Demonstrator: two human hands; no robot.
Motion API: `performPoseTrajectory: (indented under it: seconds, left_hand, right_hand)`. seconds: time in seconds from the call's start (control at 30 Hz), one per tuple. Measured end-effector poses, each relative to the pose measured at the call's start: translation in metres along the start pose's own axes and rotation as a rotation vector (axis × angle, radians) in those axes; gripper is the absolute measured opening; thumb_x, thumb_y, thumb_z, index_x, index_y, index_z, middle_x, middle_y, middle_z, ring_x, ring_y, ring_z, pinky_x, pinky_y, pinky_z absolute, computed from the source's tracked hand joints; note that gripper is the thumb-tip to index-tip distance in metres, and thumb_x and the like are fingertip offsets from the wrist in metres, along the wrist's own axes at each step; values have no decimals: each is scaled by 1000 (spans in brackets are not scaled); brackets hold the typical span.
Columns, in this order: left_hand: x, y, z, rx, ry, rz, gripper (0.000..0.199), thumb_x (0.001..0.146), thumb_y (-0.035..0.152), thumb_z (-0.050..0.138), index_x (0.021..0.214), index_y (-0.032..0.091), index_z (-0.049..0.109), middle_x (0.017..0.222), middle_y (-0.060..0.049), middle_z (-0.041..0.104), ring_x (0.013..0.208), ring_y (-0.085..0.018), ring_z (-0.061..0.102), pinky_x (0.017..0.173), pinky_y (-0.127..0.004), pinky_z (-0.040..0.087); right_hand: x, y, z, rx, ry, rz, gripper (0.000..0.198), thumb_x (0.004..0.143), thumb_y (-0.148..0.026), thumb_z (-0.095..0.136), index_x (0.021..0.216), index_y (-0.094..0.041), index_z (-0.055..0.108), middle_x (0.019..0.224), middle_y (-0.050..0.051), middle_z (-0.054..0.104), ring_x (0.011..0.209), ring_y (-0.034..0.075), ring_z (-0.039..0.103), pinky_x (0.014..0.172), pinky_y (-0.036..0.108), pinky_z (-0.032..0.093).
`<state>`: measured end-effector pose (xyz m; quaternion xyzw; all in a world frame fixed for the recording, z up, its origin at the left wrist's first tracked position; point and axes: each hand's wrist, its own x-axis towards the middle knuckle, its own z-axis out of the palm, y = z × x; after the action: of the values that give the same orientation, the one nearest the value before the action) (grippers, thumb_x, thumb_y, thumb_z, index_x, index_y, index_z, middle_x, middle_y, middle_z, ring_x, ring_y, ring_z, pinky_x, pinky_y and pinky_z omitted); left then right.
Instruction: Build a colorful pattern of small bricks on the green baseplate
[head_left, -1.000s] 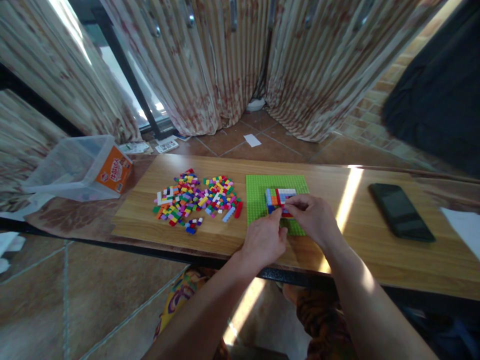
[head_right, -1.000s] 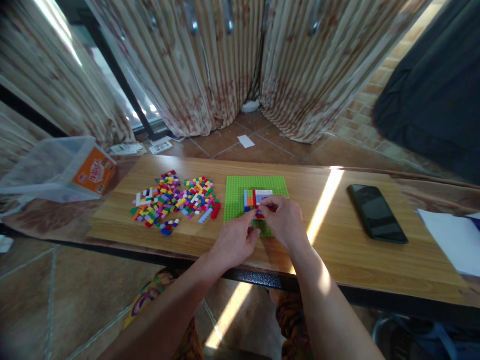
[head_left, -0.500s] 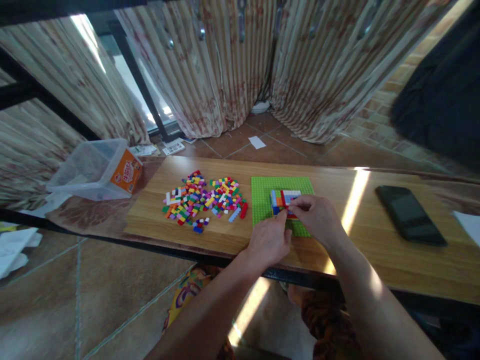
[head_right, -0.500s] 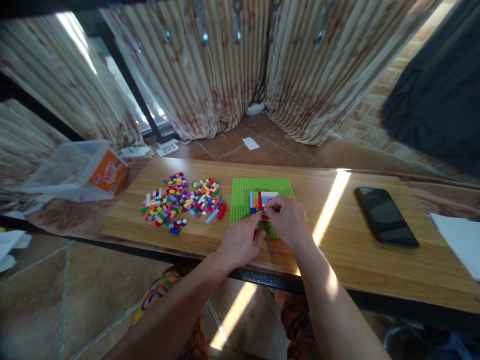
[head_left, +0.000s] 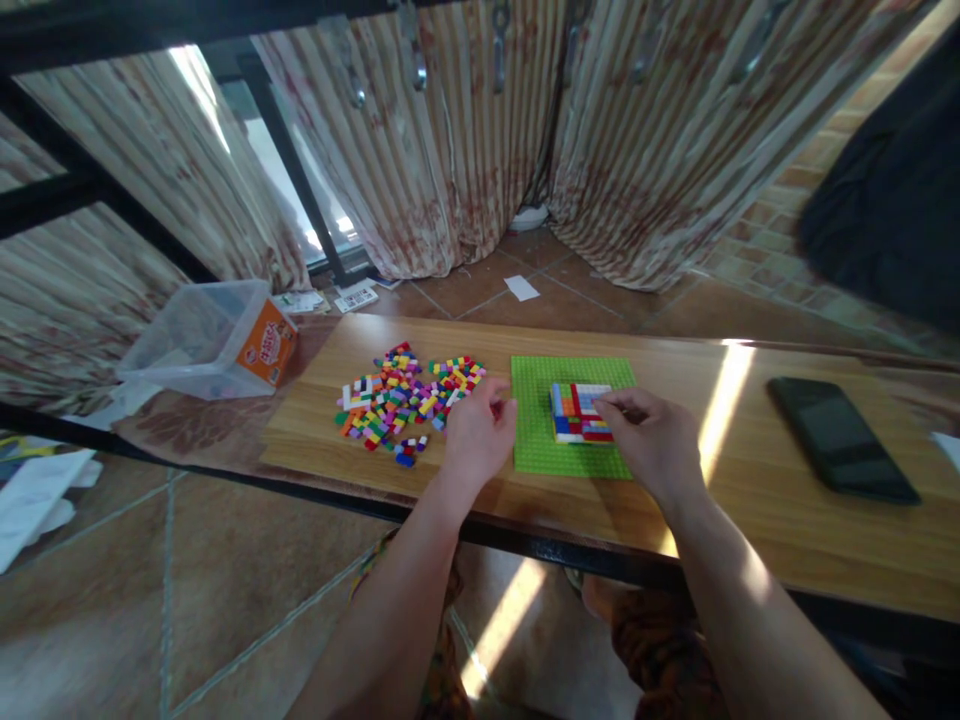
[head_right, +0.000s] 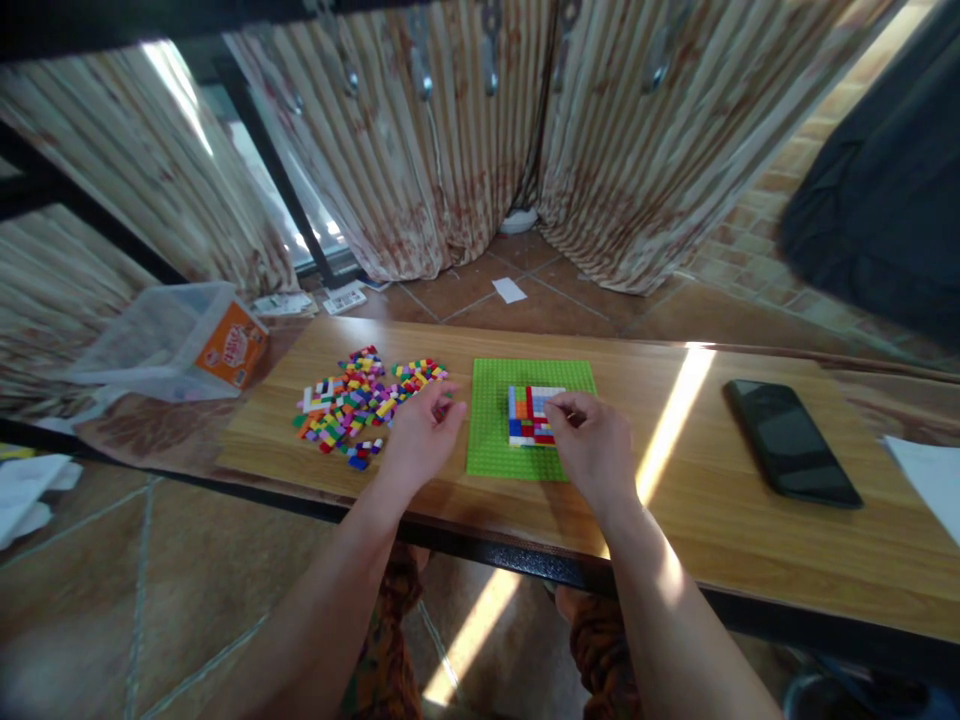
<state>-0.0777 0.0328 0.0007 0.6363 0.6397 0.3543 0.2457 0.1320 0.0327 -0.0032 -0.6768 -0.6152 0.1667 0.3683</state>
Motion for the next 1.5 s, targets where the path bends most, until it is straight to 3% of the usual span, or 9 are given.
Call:
performPoseTrajectory:
  seconds: [0.1,0.17,0.27,0.37,0.6,0.97,1.13,1.27,1.5]
  left_hand:
    - [8,-13,-15,0,97,-41,26,86,21,58,111,17,67,92,-6,74,85,-18,69,81,-29,53]
    - [13,-21,-25,-5,160,-77,25,85,19,58,108,16,68,96,-7,74,87,-18,69,82,-29,53]
    - [18,-33,-40,-15,232,-132,24,85,18,57,105,15,68,96,-8,75,84,-17,68,80,-29,53]
    - [19,-42,-50,27,225,-167,24,84,16,56,104,13,68,95,-9,75,83,-18,68,80,-30,53]
    - [7,-46,-46,184,-52,-36,24,81,13,58,101,16,70,94,-6,74,83,-18,68,80,-30,53]
    - [2,-61,-83,290,-135,-43,28,75,7,58,98,17,71,90,-3,73,80,-17,66,78,-28,52]
    - [-5,-56,-72,427,-171,1,22,77,21,67,98,20,70,98,-6,73,89,-21,67,84,-33,51]
    - [-4,-54,-63,483,-168,25,21,80,17,62,99,19,69,104,-7,73,99,-24,67,89,-35,50]
    - [1,-53,-66,130,-92,13,29,80,14,62,108,19,67,102,-6,73,94,-20,69,88,-34,54]
  right_hand:
    - [0,0,3,2,12,-80,24,85,-41,58,83,-22,73,81,5,72,72,21,66,69,35,52]
    - [0,3,7,-23,12,-210,27,85,-43,59,93,-22,73,100,9,71,90,25,67,83,41,53]
    - [3,12,13,-106,-57,-403,44,80,-47,65,116,-21,66,128,14,61,119,33,56,100,52,45]
    - [6,26,20,-206,-158,-454,60,78,-50,67,131,-23,57,137,15,54,129,37,48,103,58,42]
    - [12,44,30,-246,-162,-475,66,79,-58,64,132,-20,56,132,17,57,126,37,50,102,57,43]
    - [12,45,32,-226,-149,-499,61,80,-56,64,130,-22,56,130,18,55,124,43,49,101,62,42]
    - [13,46,31,-174,-164,-496,57,79,-50,68,128,-25,58,130,19,56,124,46,49,102,62,40]
    - [14,49,32,-163,-161,-499,54,79,-49,67,128,-26,58,129,19,57,124,45,50,105,61,38]
    - [13,41,32,-203,-83,-502,56,81,-57,62,125,-22,61,132,18,57,123,42,52,102,61,41]
